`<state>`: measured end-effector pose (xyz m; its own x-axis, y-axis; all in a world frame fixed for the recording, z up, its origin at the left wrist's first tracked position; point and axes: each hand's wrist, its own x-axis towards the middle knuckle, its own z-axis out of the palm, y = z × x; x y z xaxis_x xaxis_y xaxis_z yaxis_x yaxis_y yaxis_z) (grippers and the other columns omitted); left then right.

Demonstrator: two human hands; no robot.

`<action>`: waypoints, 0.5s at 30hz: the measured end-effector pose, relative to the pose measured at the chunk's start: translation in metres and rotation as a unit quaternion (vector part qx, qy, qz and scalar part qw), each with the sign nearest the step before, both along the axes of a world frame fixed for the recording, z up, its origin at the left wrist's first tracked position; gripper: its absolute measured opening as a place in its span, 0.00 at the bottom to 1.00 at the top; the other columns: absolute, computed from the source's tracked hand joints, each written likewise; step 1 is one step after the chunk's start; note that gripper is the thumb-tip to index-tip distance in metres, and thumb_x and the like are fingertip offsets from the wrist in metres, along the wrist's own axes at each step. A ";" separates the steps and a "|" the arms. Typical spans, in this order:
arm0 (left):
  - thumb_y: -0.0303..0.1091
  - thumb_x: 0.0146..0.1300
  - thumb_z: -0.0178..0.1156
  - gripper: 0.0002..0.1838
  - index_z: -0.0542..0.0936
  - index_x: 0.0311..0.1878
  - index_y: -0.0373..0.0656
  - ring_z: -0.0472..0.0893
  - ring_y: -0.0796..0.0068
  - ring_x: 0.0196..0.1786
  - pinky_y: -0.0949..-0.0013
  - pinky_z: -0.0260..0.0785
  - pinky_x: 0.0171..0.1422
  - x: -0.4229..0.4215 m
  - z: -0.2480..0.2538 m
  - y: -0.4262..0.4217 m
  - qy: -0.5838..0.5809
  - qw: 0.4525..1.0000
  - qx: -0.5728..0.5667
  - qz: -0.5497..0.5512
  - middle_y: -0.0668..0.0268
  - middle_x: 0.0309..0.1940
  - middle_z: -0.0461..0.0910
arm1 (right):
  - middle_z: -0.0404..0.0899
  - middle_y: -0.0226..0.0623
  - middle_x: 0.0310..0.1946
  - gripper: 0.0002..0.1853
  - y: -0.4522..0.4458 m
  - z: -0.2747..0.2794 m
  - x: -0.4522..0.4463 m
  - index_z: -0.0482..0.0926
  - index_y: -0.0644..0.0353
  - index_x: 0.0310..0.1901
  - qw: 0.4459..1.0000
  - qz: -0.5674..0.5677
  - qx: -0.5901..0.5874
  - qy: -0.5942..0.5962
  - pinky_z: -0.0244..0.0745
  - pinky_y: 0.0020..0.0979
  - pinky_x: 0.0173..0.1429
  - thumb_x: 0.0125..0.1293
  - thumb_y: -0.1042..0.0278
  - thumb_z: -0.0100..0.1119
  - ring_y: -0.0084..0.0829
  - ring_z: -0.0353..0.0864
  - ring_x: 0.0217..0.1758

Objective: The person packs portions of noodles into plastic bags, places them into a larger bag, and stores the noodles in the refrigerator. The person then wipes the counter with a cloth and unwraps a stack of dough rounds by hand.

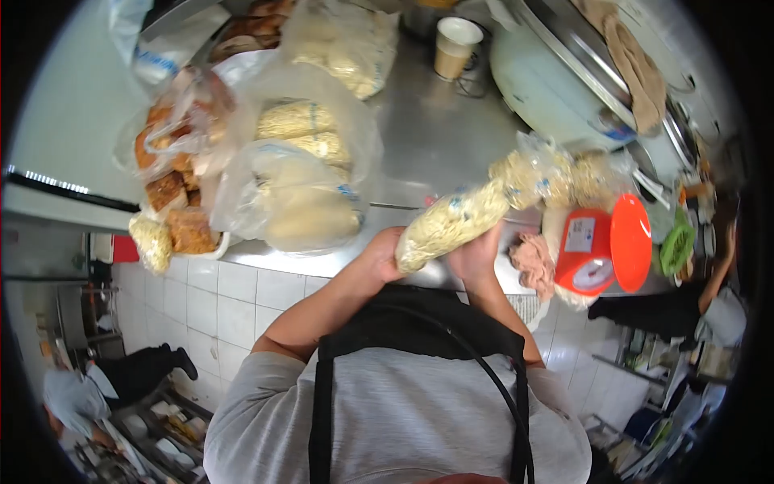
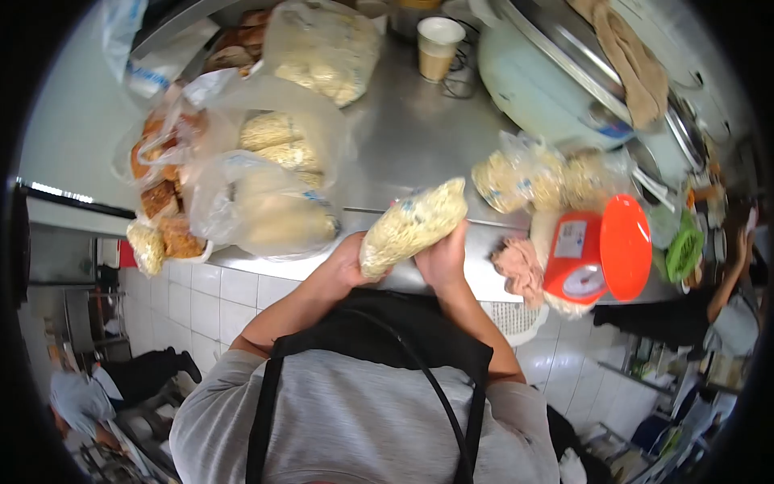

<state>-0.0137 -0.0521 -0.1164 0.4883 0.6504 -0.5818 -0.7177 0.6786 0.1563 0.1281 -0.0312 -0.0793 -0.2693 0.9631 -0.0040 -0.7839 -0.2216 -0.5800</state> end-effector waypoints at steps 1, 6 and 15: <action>0.32 0.62 0.38 0.15 0.71 0.42 0.31 0.78 0.63 0.28 0.63 0.73 0.28 0.002 0.015 -0.001 -0.002 0.999 -0.002 0.036 0.55 0.31 0.76 | 0.67 0.39 0.49 0.37 -0.005 0.008 -0.008 0.61 0.63 0.53 0.995 0.019 0.086 0.036 0.62 0.39 0.57 0.54 0.36 0.48 0.35 0.69 0.50; 0.48 0.63 0.36 0.28 0.62 0.54 0.31 0.76 0.62 0.41 0.65 0.73 0.33 -0.029 0.089 -0.014 0.052 0.978 0.202 -0.012 0.53 0.44 0.71 | 0.66 0.39 0.50 0.38 0.021 0.051 -0.020 0.50 0.64 0.58 0.954 0.061 0.228 -0.187 0.64 0.32 0.56 0.52 0.62 0.62 0.29 0.68 0.53; 0.43 0.51 0.57 0.22 0.71 0.48 0.44 0.73 0.53 0.44 0.55 0.65 0.43 -0.153 0.157 -0.019 0.835 0.216 0.440 -0.251 0.50 0.40 0.73 | 0.67 0.47 0.46 0.36 0.059 0.132 -0.145 0.52 0.64 0.54 0.812 0.126 0.454 -0.344 0.69 0.30 0.49 0.48 0.68 0.64 0.32 0.72 0.47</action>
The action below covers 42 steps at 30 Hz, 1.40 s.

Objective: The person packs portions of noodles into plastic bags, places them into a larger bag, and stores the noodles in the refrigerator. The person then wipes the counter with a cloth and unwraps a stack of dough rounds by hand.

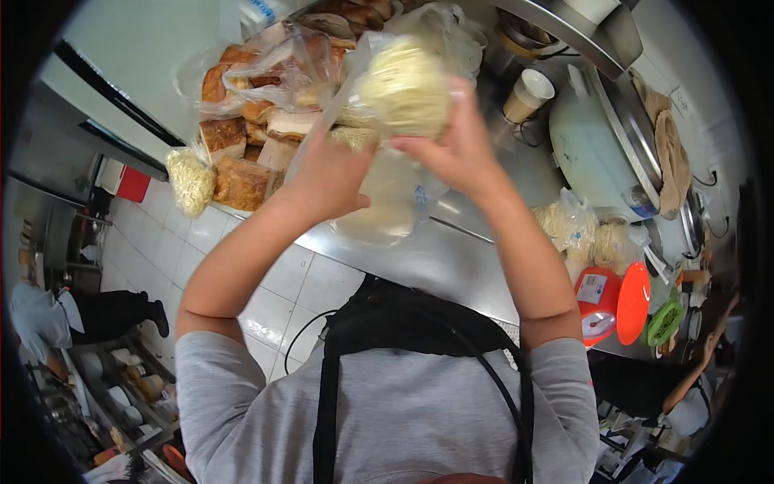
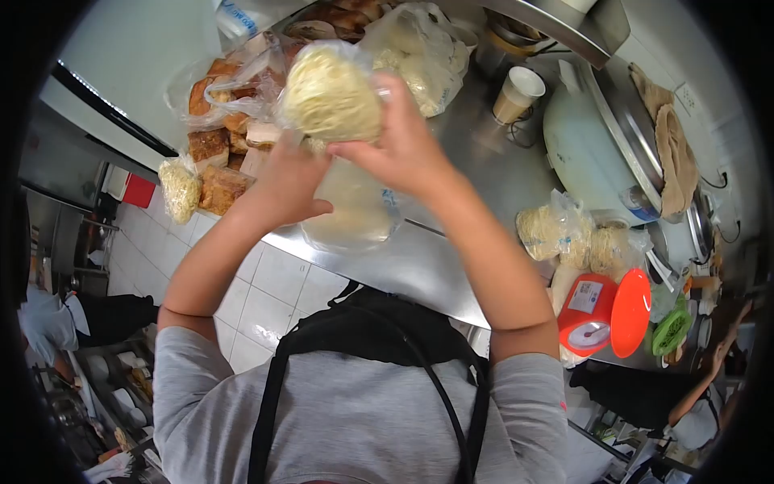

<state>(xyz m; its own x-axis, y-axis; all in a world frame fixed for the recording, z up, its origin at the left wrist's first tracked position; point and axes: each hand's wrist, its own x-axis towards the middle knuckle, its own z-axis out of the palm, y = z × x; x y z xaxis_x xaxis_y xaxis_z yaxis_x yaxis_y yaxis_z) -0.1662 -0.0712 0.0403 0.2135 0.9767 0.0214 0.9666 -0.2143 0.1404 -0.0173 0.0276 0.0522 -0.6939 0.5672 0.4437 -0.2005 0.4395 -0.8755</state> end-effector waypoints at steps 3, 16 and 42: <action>0.37 0.54 0.53 0.10 0.75 0.38 0.46 0.75 0.56 0.37 0.58 0.66 0.40 -0.020 -0.001 -0.014 -0.160 0.965 -0.173 -0.119 0.56 0.31 0.77 | 0.71 0.49 0.41 0.33 0.013 -0.064 -0.038 0.56 0.65 0.52 0.996 0.004 0.045 -0.077 0.69 0.29 0.46 0.50 0.63 0.63 0.31 0.73 0.43; 0.29 0.54 0.52 0.04 0.76 0.31 0.45 0.76 0.60 0.30 0.63 0.68 0.32 -0.022 0.018 0.023 -0.144 0.962 0.052 -0.226 0.62 0.26 0.77 | 0.75 0.38 0.34 0.18 -0.003 -0.137 -0.077 0.72 0.60 0.42 0.861 0.275 0.041 -0.426 0.68 0.31 0.44 0.51 0.61 0.57 0.31 0.74 0.40; 0.21 0.49 0.54 0.07 0.77 0.30 0.43 0.76 0.65 0.21 0.69 0.68 0.25 0.025 -0.042 0.055 -0.289 0.854 0.405 -0.151 0.63 0.22 0.77 | 0.75 0.39 0.32 0.13 -0.026 -0.162 -0.033 0.75 0.58 0.36 0.864 0.243 0.130 -0.422 0.68 0.34 0.45 0.54 0.59 0.52 0.29 0.73 0.37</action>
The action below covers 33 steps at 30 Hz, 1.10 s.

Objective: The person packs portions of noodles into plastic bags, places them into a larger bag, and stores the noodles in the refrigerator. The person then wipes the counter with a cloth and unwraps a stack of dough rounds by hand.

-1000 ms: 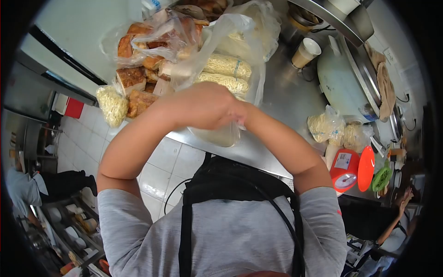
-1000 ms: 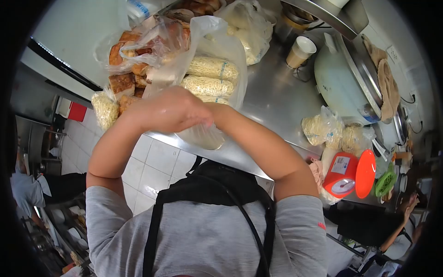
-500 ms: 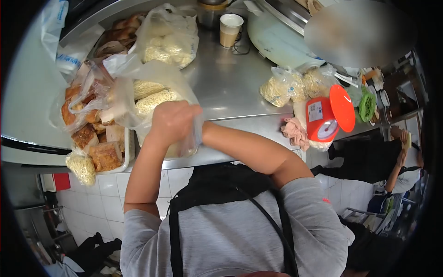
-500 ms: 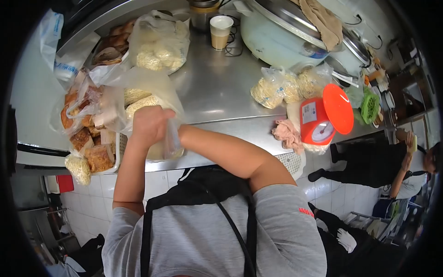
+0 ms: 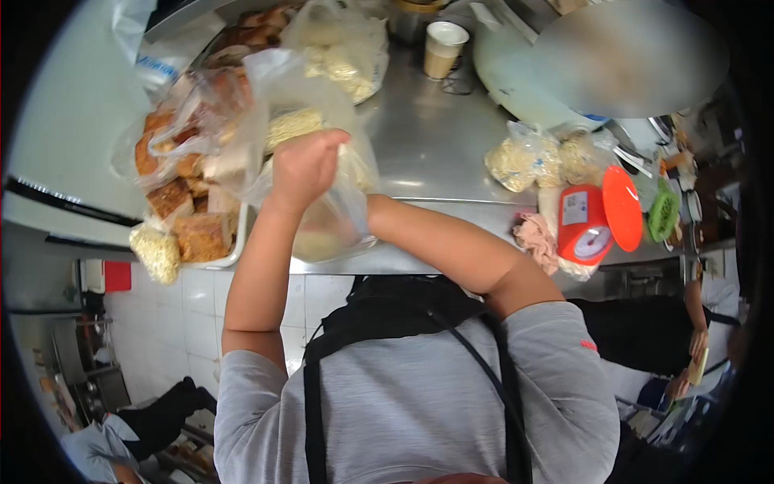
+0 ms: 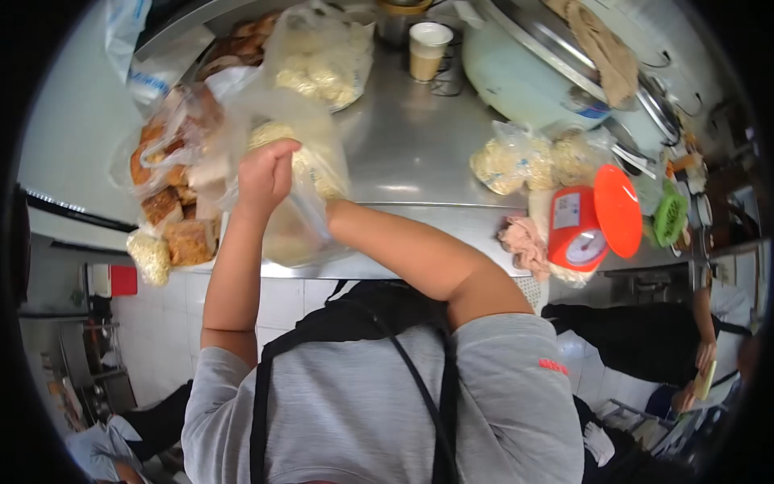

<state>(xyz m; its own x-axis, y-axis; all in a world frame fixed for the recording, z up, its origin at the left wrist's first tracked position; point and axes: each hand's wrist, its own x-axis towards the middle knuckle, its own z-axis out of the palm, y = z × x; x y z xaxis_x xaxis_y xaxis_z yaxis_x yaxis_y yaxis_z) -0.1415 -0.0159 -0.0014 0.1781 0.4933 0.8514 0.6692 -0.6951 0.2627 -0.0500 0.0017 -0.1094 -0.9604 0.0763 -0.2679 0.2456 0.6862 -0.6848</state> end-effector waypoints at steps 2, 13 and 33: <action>0.23 0.51 0.53 0.06 0.77 0.32 0.43 0.77 0.62 0.23 0.67 0.68 0.26 0.001 -0.030 0.024 -0.082 0.995 -0.040 0.038 0.61 0.23 0.78 | 0.75 0.39 0.31 0.13 0.019 0.008 0.013 0.75 0.58 0.35 1.000 -0.012 0.015 0.025 0.68 0.34 0.45 0.54 0.59 0.52 0.29 0.73 0.37; 0.31 0.52 0.54 0.03 0.75 0.27 0.45 0.77 0.60 0.27 0.62 0.68 0.29 0.000 -0.085 0.074 0.027 0.986 -0.126 0.103 0.59 0.25 0.77 | 0.76 0.45 0.38 0.16 0.101 -0.002 0.321 0.74 0.58 0.39 0.706 -0.668 0.228 -0.045 0.68 0.37 0.45 0.50 0.61 0.60 0.41 0.74 0.44; 0.40 0.45 0.61 0.14 0.77 0.37 0.49 0.68 0.68 0.44 0.63 0.54 0.48 0.175 -0.013 0.068 0.332 0.909 -0.229 -0.103 0.69 0.33 0.75 | 0.66 0.21 0.21 0.08 0.040 0.149 0.302 0.72 0.59 0.37 0.665 -0.705 -0.061 0.240 0.54 0.17 0.17 0.55 0.74 0.49 0.12 0.60 0.17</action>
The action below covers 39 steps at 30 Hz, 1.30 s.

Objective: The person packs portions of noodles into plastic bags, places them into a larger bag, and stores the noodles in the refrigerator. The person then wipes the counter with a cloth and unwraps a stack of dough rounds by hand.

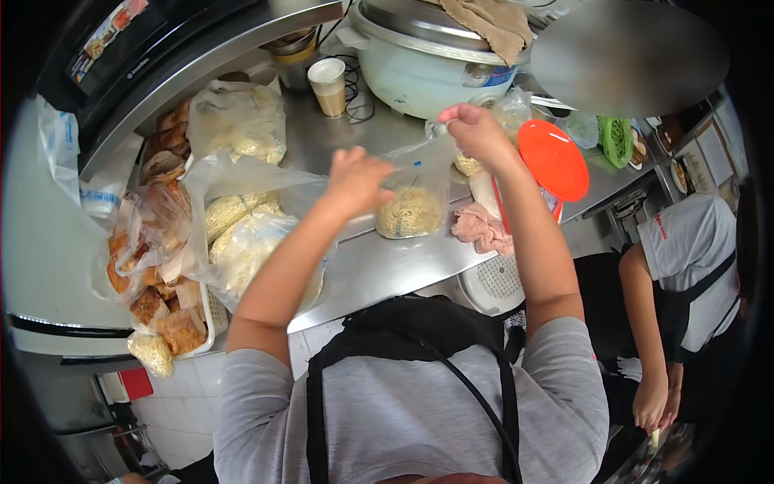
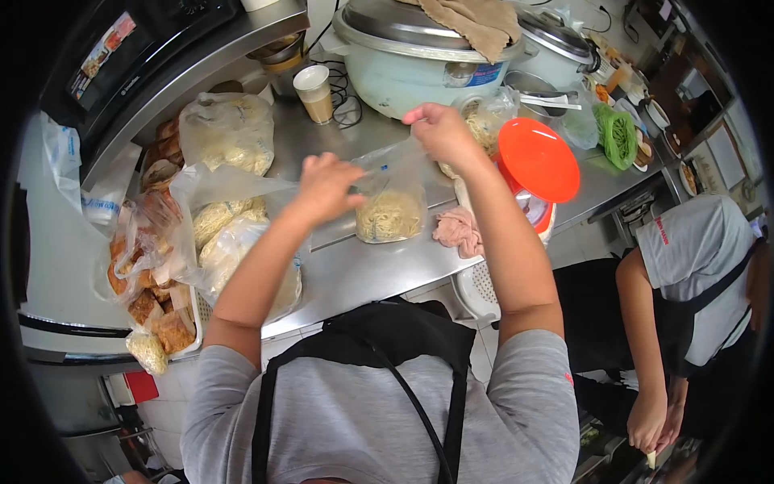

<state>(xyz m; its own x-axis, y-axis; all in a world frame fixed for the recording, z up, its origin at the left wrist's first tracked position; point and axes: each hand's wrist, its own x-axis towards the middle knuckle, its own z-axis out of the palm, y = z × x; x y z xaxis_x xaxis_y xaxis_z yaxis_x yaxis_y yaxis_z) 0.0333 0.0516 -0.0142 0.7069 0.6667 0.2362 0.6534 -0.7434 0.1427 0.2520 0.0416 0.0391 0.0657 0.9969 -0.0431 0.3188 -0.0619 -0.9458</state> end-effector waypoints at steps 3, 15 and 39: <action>0.36 0.48 0.56 0.05 0.79 0.30 0.51 0.68 0.69 0.41 0.63 0.54 0.46 -0.017 0.005 0.017 0.078 0.997 0.003 -0.011 0.71 0.29 0.75 | 0.73 0.35 0.27 0.10 -0.004 -0.015 0.012 0.75 0.61 0.34 0.895 -0.052 0.243 -0.370 0.68 0.31 0.32 0.48 0.78 0.49 0.31 0.72 0.27; 0.30 0.44 0.54 0.08 0.82 0.25 0.53 0.69 0.75 0.41 0.65 0.53 0.48 0.018 -0.057 -0.033 0.153 0.979 0.043 -0.126 0.74 0.24 0.77 | 0.78 0.39 0.39 0.14 -0.028 -0.070 -0.049 0.79 0.54 0.39 0.768 0.356 -0.122 -0.518 0.72 0.35 0.41 0.56 0.60 0.47 0.36 0.78 0.41; 0.34 0.48 0.52 0.08 0.82 0.26 0.55 0.67 0.70 0.43 0.63 0.51 0.53 0.020 -0.066 -0.040 0.303 0.943 0.095 -0.100 0.70 0.30 0.73 | 0.79 0.33 0.38 0.11 -0.013 -0.116 -0.026 0.81 0.50 0.36 0.619 0.318 -0.256 -0.671 0.70 0.33 0.44 0.52 0.64 0.52 0.30 0.77 0.43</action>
